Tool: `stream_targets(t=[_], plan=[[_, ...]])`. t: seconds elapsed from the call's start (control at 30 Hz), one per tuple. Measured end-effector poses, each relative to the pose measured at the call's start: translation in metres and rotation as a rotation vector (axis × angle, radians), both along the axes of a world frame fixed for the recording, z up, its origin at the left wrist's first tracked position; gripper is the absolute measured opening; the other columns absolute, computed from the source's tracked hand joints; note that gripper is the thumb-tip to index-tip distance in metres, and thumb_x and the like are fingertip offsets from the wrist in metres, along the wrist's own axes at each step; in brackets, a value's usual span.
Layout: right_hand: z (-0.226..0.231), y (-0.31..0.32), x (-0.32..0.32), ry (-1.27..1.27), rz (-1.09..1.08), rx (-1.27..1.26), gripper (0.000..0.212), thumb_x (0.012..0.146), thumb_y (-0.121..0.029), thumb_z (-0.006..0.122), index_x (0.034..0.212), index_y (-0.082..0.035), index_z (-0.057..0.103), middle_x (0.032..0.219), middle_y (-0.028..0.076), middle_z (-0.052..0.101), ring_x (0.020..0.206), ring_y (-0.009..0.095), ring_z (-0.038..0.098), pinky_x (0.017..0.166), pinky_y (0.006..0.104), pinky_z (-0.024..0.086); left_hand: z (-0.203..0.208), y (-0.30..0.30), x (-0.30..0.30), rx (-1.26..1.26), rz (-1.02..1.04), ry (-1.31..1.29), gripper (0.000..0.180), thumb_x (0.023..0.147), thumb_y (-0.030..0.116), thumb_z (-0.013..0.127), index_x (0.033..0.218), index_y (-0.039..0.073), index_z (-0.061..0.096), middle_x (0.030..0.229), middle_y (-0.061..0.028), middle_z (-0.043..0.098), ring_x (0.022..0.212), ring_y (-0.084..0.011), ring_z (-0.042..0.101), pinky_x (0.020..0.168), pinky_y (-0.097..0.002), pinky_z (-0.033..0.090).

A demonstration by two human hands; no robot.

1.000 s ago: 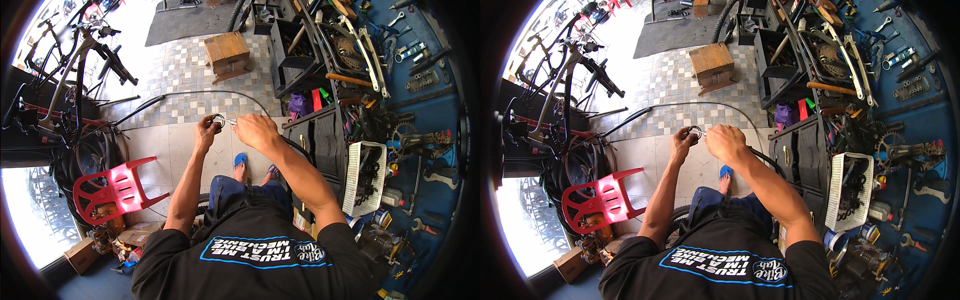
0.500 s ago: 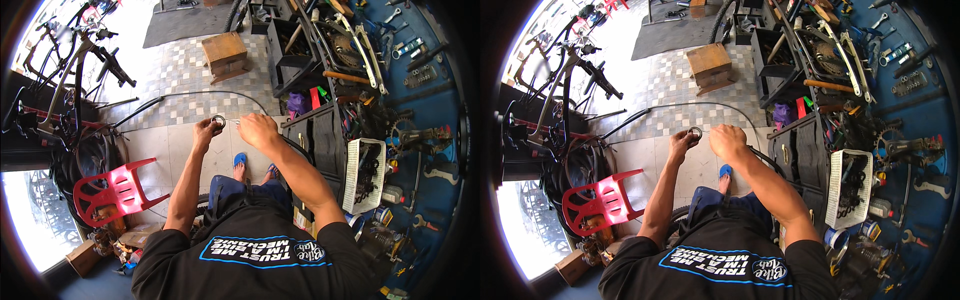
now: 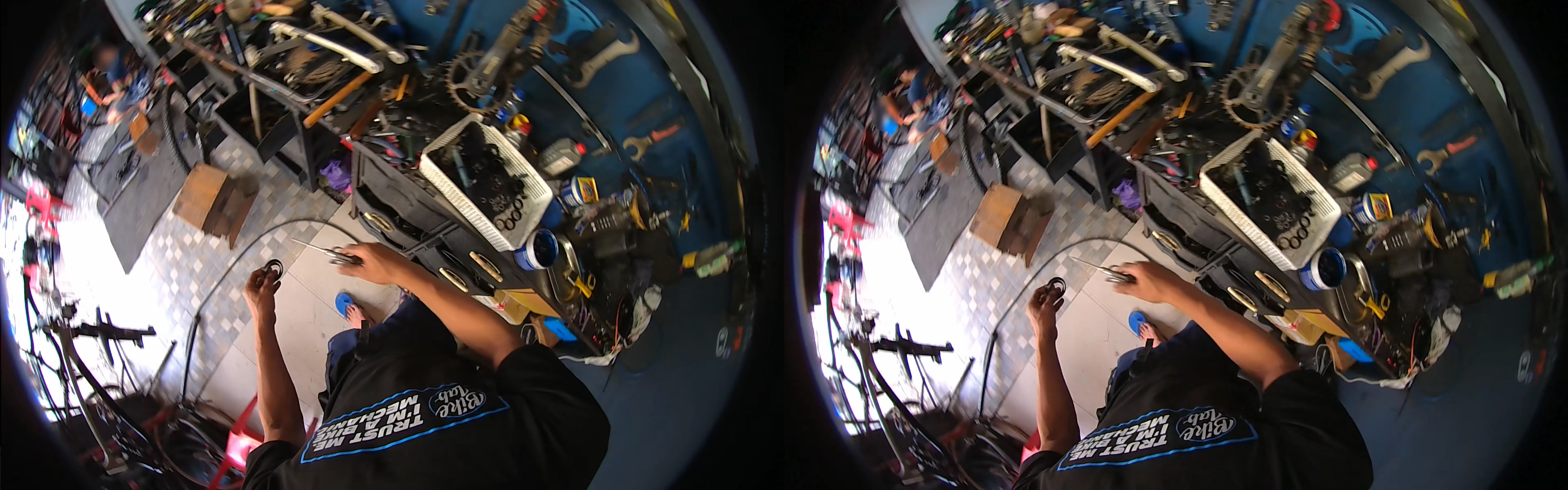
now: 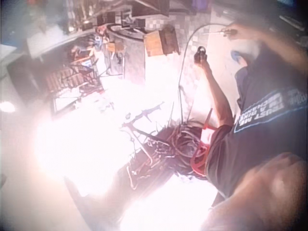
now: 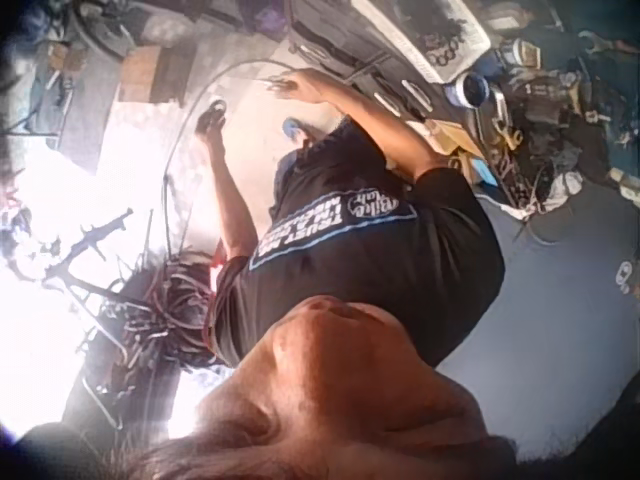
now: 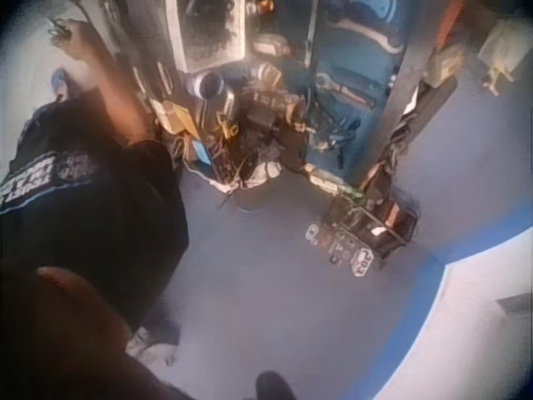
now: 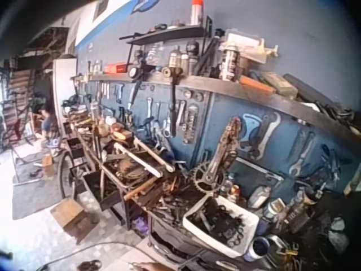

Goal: The person scrubs small bicycle parts in a metal tray using a brush and liquid, then wipes them with a cloth. The person repeatedly picks up parts, scrubs them, and places them back into a basket.

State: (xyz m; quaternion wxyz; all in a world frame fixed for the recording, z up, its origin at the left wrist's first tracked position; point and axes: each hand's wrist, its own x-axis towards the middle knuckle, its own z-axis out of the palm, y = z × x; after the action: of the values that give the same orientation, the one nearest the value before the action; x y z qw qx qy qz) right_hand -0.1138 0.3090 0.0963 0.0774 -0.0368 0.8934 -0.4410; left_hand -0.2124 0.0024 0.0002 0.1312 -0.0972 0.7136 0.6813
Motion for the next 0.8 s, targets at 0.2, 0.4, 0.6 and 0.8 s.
stream_targets(t=[0.2,0.4,0.6,0.8], plan=[[-0.038,0.083,0.149,-0.243,-0.426,0.143,0.047,0.087,-0.012,0.067,0.132,-0.003,0.057,0.103,0.023,0.072,0.1,0.042,0.07,0.082,0.046,0.054,0.021,0.091,-0.013,-0.451,-0.546,0.226,0.025,0.094,0.023,0.073,0.093,-0.002,0.073,0.08,-0.0089,0.073,0.076,-0.0121,0.066,0.071,-0.0294,0.051],[-0.074,0.121,0.271,-0.319,-0.607,-0.025,0.047,0.087,-0.008,0.062,0.134,-0.005,0.058,0.108,0.025,0.071,0.104,0.042,0.068,0.09,0.0511,0.053,0.079,0.215,0.009,-0.298,-0.798,0.163,0.026,0.099,0.021,0.069,0.082,0.001,0.066,0.075,-0.0015,0.064,0.072,-0.0095,0.056,0.072,-0.0274,0.046],[-0.073,0.146,0.343,-0.335,-0.621,-0.062,0.045,0.087,-0.012,0.063,0.132,-0.006,0.061,0.119,0.021,0.071,0.111,0.04,0.067,0.097,0.0461,0.053,0.143,0.335,0.043,-0.109,-0.953,0.292,0.02,0.095,0.021,0.072,0.092,0.001,0.069,0.081,-0.0027,0.068,0.078,-0.0093,0.058,0.073,-0.0266,0.046],[-0.054,0.191,0.375,-0.417,-0.586,-0.125,0.053,0.088,-0.017,0.066,0.139,-0.007,0.058,0.125,0.021,0.07,0.116,0.038,0.068,0.1,0.0437,0.053,0.173,0.427,0.082,-0.269,-0.889,0.595,0.029,0.094,0.021,0.075,0.11,-0.002,0.072,0.093,-0.0099,0.074,0.088,-0.0139,0.066,0.08,-0.0303,0.051]])
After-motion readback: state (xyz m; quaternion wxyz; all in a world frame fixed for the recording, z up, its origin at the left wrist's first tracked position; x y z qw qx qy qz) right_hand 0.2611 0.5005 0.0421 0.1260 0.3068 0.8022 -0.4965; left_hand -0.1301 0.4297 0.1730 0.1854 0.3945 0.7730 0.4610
